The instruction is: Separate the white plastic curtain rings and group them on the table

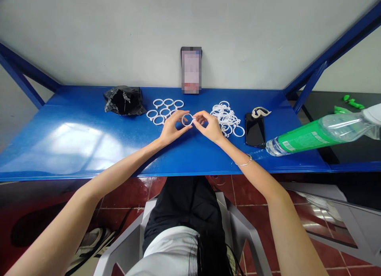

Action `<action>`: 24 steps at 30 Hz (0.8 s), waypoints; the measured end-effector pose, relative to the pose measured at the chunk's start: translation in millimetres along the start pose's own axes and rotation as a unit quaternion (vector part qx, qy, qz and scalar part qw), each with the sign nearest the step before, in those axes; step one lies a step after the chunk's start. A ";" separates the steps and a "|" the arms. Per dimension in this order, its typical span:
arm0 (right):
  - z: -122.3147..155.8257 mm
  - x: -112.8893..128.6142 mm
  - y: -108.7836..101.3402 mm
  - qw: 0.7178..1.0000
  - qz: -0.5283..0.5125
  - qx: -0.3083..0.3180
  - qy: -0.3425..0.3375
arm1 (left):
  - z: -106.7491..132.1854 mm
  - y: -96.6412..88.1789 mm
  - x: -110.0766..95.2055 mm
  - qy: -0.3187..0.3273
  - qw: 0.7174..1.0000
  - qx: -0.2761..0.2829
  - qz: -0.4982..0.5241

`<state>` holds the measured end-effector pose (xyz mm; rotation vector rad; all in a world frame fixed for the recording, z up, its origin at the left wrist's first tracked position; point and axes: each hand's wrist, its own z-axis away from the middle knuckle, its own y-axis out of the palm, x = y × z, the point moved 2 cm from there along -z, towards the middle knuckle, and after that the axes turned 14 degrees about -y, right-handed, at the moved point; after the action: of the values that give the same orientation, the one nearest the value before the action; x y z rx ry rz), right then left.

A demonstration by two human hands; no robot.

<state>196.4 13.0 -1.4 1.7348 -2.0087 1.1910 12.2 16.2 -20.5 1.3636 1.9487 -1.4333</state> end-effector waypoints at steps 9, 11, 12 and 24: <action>1.1 -4.1 2.3 1.000 0.002 0.029 0.012 | 1.0 1.0 0.9 0.059 0.997 -0.021 -0.036; 1.2 -4.3 2.7 0.999 0.011 0.036 0.008 | 1.3 0.8 0.5 0.060 0.997 -0.019 -0.042; 1.3 -4.3 2.8 0.999 0.013 0.038 0.007 | 1.4 0.7 0.4 0.057 0.997 -0.018 -0.046; 2.0 -3.6 1.9 0.999 0.006 0.046 0.006 | 1.2 -0.2 1.6 0.053 0.997 -0.022 -0.048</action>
<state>196.3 14.1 -5.8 1.7540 -1.9894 1.3137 11.0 15.9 -22.1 1.3702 2.1263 -1.3767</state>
